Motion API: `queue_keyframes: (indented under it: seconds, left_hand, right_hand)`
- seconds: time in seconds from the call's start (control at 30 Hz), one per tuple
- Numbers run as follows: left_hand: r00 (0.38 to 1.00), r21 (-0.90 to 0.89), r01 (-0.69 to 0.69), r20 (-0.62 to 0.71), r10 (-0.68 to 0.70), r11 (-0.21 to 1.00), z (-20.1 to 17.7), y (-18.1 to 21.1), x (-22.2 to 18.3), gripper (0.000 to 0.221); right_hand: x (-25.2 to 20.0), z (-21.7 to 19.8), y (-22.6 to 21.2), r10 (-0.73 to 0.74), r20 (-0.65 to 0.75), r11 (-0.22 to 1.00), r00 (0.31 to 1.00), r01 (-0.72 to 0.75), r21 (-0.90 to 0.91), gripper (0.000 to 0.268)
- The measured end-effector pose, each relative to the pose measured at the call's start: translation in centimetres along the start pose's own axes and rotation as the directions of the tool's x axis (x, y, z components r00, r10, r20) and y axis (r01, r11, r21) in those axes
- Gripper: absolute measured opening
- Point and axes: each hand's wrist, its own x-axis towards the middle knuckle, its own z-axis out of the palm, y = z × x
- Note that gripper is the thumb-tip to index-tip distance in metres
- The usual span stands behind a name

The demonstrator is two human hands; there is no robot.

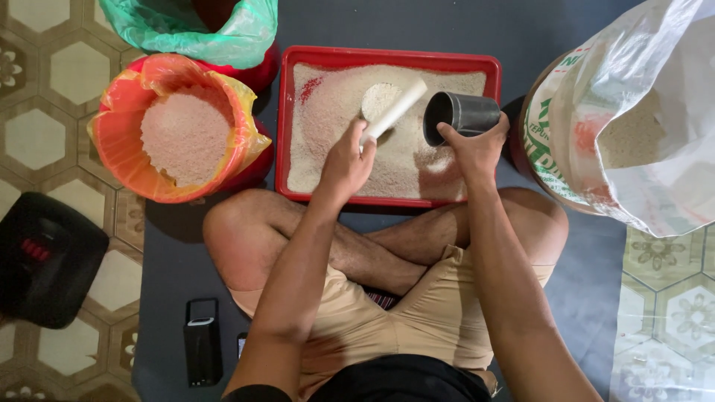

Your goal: The person measures the granular substance from a tray using a metal cup and then transfers it into containers.

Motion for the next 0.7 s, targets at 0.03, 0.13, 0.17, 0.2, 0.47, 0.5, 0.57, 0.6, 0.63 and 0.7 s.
queue_keyframes:
  seconds: [0.03, 0.13, 0.17, 0.2, 0.47, 0.5, 0.57, 0.6, 0.63, 0.7]
  left_hand:
    - [0.999, -0.013, 0.025, -0.043, -0.026, 1.000, 0.1, -0.3, 0.5, 0.036]
    - [0.988, -0.047, 0.120, -0.090, -0.124, 0.992, -0.7, -0.5, 1.0, 0.037]
    - [0.988, -0.047, 0.120, -0.089, -0.124, 0.992, -0.5, -0.6, 1.0, 0.037]
    - [0.982, -0.064, 0.109, -0.151, -0.118, 0.992, -0.4, -0.7, 1.0, 0.037]
    - [0.950, -0.047, 0.008, -0.312, -0.022, 0.999, 0.7, -2.2, 1.6, 0.033]
    - [0.945, -0.020, -0.001, -0.328, -0.005, 1.000, 0.8, -2.5, 1.7, 0.032]
    - [0.939, 0.008, -0.010, -0.344, 0.012, 1.000, 1.1, -2.8, 1.8, 0.031]
    - [0.940, 0.001, -0.009, -0.340, 0.009, 1.000, 1.1, -2.7, 1.8, 0.030]
    - [0.941, -0.005, -0.010, -0.337, 0.007, 1.000, 1.2, -2.6, 1.8, 0.031]
    - [0.939, -0.001, -0.012, -0.343, 0.011, 1.000, 1.3, -2.3, 1.7, 0.030]
  right_hand:
    - [0.1, 0.1, 0.3, -0.014, -0.011, 1.000, 1.000, 0.013, -0.002, 0.123]
    - [0.4, 0.2, 0.7, -0.011, -0.005, 1.000, 1.000, 0.011, -0.011, 0.123]
    - [0.3, 0.2, 0.5, -0.010, -0.005, 1.000, 1.000, 0.010, -0.011, 0.123]
    - [0.3, 0.1, 0.4, -0.013, -0.002, 1.000, 1.000, 0.013, -0.007, 0.123]
    - [0.0, 0.1, -0.2, 0.005, 0.022, 0.999, 1.000, -0.006, 0.033, 0.124]
    - [0.0, 0.1, -0.2, -0.002, 0.021, 1.000, 1.000, 0.002, 0.031, 0.123]
    - [0.1, 0.3, 0.1, -0.010, 0.020, 1.000, 1.000, 0.009, 0.029, 0.123]
    - [0.3, 0.4, 0.4, -0.004, 0.022, 1.000, 1.000, 0.003, 0.030, 0.123]
    - [0.4, 0.5, 0.7, 0.002, 0.023, 1.000, 1.000, -0.003, 0.030, 0.123]
    - [0.1, 0.3, 0.1, 0.011, 0.023, 0.999, 1.000, -0.011, 0.033, 0.124]
